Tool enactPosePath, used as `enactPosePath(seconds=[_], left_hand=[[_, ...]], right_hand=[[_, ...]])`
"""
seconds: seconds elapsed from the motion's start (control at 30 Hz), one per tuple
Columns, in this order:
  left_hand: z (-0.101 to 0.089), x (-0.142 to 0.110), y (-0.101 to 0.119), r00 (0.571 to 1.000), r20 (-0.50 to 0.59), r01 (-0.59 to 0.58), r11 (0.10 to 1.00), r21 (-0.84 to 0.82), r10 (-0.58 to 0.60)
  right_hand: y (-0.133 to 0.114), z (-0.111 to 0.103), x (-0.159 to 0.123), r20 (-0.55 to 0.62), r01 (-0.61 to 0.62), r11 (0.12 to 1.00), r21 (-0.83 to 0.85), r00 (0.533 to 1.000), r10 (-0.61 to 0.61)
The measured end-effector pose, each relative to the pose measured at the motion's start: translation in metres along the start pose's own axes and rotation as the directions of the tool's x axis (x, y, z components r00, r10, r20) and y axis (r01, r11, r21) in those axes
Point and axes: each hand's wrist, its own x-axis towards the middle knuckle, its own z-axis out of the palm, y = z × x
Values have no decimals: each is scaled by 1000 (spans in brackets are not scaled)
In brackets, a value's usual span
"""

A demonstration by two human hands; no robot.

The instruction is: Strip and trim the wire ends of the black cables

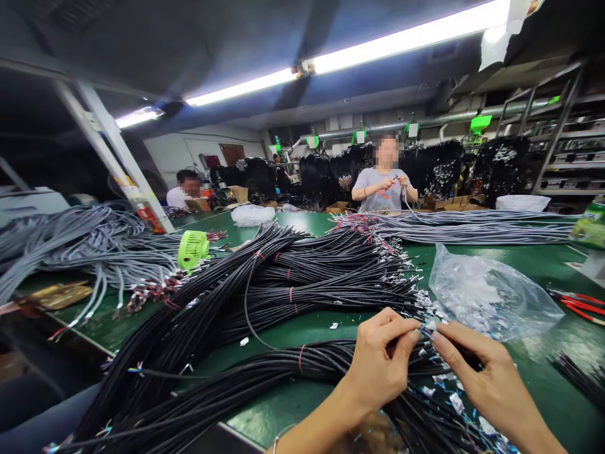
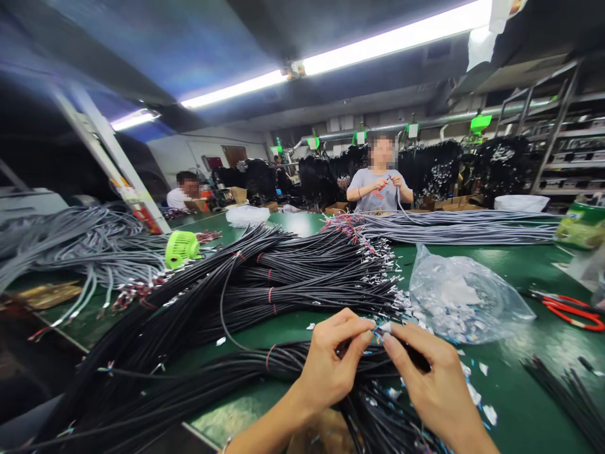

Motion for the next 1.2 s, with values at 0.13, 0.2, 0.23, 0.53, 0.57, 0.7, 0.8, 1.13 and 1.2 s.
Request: enactPosePath(seconds=[0.13,0.2,0.23,0.53,0.57,0.7,0.8,1.13,1.2], left_hand=[[1,-1,-3,999,-5,-44,997,57,45],[3,-3,-5,997,-1,-83,991,104,83],[4,-4,-7,995,3,-100,986,130,101],[16,-10,-21,974,-171,-104,967,234,146],[16,-9,-22,977,-161,-101,970,220,138],[15,-5,-19,995,-69,76,997,32,-74],[12,1,-16,939,113,344,900,-268,-325],[11,4,-16,837,368,544,689,-479,-405],[15,-1,-15,869,302,484,800,-356,-392]], right_hand=[[4,1,1,53,-68,996,55,996,65],[8,2,1,101,-93,992,89,991,83],[9,2,2,114,-97,990,100,990,86],[11,9,-2,-48,-46,999,22,998,47],[11,9,-3,-70,-38,999,-6,997,37],[9,10,-5,-123,15,994,-107,992,-28],[9,9,-4,-145,28,992,-126,988,-46],[-1,-6,10,46,-182,954,240,983,176],[-6,-6,10,95,-200,926,319,979,179]])
